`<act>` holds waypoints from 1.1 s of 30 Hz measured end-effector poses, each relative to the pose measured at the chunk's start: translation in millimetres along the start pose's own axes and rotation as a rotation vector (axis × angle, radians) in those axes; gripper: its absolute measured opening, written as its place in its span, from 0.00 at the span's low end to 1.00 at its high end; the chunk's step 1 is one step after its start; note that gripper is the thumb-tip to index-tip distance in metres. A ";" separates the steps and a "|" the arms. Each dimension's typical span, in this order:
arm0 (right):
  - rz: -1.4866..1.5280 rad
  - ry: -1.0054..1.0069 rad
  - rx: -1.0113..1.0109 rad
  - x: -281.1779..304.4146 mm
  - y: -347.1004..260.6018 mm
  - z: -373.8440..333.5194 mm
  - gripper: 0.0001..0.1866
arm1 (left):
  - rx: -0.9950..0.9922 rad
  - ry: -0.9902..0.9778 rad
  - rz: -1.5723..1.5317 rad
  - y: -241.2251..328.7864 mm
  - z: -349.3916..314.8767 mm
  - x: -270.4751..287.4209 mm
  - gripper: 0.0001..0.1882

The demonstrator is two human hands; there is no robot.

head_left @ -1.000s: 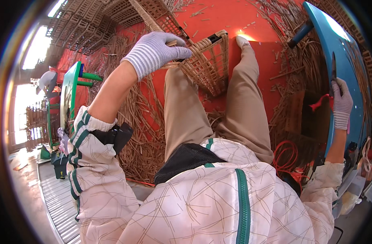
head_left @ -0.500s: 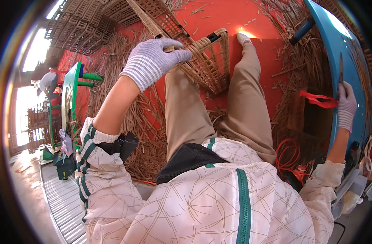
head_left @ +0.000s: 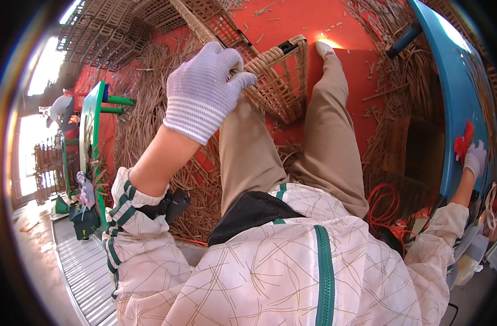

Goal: The recorder is weaving a rectangular basket or mat using thin strips of wood or bamboo, using a stapler and pliers to secure and trim the pieces.

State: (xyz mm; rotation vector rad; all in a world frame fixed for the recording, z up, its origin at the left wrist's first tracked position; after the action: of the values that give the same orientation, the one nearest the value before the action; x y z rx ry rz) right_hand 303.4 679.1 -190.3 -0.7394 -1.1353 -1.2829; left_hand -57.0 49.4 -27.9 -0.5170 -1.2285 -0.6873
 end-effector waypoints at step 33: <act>1.806 -0.309 1.262 232.9 -348.2 -364.8 0.06 | -0.003 0.434 -0.287 2.5 -36.2 0.6 0.16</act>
State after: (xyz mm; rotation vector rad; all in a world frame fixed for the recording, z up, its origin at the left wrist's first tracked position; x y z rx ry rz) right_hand 29.5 197.9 -145.3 -0.5702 -0.7382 1.0367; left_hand -30.8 25.9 -36.9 -0.1770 -0.8965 -0.9866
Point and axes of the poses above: each hand's wrist, its own z-axis towards the middle knuckle, its own x-axis out of the back of the hand, y = z × x, the point moved 1 cm from there along z, towards the middle knuckle, and after that the axes turned 2 degrees about y, right-handed, at the moved point
